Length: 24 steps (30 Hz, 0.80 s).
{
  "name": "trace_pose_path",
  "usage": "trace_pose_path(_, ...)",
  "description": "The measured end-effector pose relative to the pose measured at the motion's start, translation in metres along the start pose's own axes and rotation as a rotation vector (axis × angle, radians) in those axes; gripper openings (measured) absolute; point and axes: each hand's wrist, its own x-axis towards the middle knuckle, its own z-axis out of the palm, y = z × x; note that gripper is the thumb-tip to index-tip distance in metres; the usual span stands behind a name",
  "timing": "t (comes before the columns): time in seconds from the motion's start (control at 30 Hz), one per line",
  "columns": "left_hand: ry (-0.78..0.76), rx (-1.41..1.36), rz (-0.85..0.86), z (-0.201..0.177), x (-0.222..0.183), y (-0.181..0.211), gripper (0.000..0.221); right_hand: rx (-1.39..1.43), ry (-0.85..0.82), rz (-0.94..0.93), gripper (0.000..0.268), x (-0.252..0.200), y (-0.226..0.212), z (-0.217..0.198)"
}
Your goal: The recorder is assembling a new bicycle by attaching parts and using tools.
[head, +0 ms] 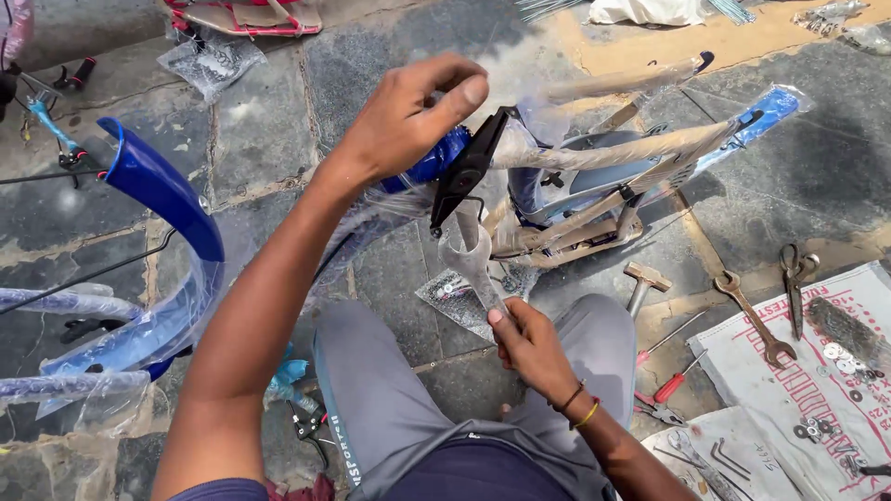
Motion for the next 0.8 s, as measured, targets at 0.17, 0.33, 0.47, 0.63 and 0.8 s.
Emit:
trace_pose_path(0.17, -0.194, -0.022, -0.133, 0.002, -0.009, -0.023, 0.071, 0.140, -0.089, -0.300, 0.034, 0.031, -0.027, 0.004)
trace_pose_path(0.33, -0.253, 0.012, -0.216, 0.004, -0.010, -0.018, 0.076, 0.245, -0.220, -0.314, 0.048, 0.084, -0.011, 0.015)
trace_pose_path(0.47, -0.233, 0.011, -0.197, 0.005, -0.010, -0.014, 0.076, 0.296, -0.243, -0.323, 0.055, 0.102, 0.010, 0.021)
trace_pose_path(0.63, -0.253, 0.038, -0.257, 0.003, -0.011, -0.011, 0.076, 0.200, -0.198, -0.291, 0.056, 0.117, 0.016, -0.005)
trace_pose_path(0.8, -0.208, 0.016, -0.205, 0.007, -0.009, -0.015, 0.081, 0.228, -0.157, -0.328, 0.053, 0.118, 0.019, 0.007)
